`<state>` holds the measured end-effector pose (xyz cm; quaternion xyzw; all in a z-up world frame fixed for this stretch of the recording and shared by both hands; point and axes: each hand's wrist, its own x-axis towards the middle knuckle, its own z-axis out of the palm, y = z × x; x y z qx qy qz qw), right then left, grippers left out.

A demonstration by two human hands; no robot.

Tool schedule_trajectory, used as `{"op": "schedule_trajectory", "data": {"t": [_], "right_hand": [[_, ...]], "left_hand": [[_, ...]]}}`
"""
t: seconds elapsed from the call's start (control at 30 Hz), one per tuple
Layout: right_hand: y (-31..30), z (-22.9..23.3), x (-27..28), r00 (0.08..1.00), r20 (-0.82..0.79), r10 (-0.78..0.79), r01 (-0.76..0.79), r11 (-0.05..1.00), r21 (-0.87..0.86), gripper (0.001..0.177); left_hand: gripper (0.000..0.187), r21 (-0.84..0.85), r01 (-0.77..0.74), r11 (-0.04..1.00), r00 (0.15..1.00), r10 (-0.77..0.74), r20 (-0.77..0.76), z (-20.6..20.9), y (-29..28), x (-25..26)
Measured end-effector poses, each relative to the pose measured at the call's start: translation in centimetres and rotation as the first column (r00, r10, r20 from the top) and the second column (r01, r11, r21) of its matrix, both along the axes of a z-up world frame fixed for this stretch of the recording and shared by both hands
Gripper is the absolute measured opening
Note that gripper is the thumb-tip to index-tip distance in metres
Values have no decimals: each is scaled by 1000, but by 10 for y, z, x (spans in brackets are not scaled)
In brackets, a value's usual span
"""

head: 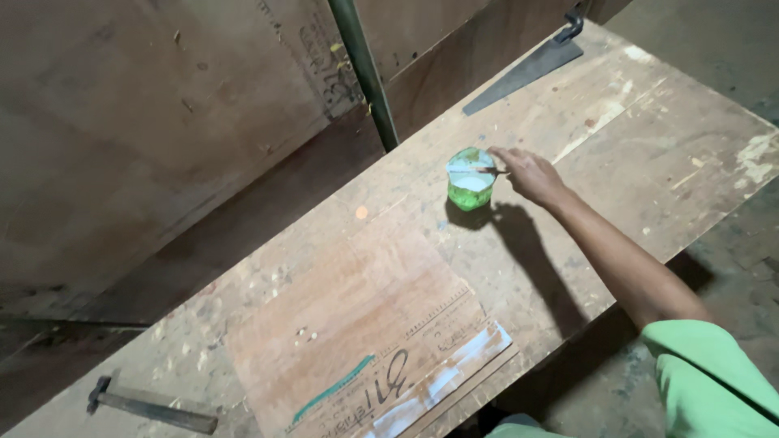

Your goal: The person applies glue to a wooden strip using a small applicator, positions the strip onto a plywood sheet, and hammers several nails into the wood to secure it.

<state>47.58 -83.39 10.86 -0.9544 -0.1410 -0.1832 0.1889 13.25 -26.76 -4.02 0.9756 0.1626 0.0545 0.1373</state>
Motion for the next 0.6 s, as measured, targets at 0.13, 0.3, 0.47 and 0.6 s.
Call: {"op": "schedule_trajectory", "data": {"t": [0.13, 0.3, 0.47, 0.6], "right_hand": [[15, 12, -22, 784, -611, -113, 585, 464, 665, 37], [37, -68, -162, 985, -144, -99, 142, 934, 328, 39], [90, -130, -292, 885, -365, -288, 423, 825, 374, 33], [101, -175, -334, 841, -452, -297, 499, 748, 437, 30]], "left_hand": [[93, -8, -55, 998, 997, 55, 57, 2, 8, -50], [94, 119, -42, 992, 999, 43, -10, -3, 74, -194], [118, 184, 20, 983, 991, 5, -134, -11, 196, -153], [109, 93, 187, 978, 947, -154, -280, -4, 247, -115]]}}
